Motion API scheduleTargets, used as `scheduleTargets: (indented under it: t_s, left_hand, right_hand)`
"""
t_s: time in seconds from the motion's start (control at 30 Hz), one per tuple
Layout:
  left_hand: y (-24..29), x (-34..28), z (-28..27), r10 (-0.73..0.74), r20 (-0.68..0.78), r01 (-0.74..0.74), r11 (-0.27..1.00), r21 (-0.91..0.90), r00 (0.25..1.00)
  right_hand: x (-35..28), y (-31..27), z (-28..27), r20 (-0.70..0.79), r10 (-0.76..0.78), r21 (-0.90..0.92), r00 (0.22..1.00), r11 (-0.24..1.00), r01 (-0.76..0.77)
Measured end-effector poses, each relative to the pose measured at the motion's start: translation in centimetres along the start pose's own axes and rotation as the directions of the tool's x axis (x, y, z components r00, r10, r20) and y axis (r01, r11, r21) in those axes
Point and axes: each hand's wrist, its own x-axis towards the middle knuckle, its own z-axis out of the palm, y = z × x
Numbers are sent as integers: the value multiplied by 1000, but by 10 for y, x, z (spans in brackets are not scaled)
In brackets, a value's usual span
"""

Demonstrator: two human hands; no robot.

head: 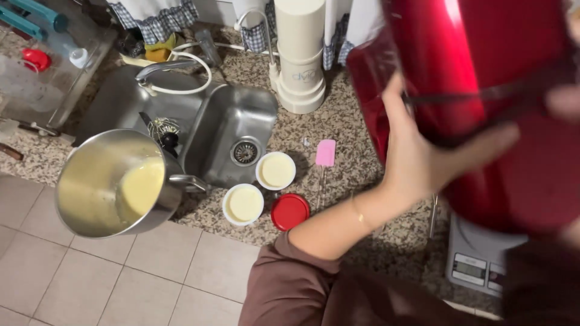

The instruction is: Preparing a mixture by hand-whisking ingredients and washing tools in a kitchen.

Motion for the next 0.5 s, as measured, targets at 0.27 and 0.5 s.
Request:
scheduleTargets:
  t_s: [0.27,0.5]
  left_hand:
    - [-119,80,32,256,-505,-152,959,239,824]
    - [-178,110,37,139,-649,-144,989,46,748]
  right_hand:
    - [242,-157,64,186,123,-195,975,977,-86]
    - [319,-132,65,135,167,-574,977,817,-60]
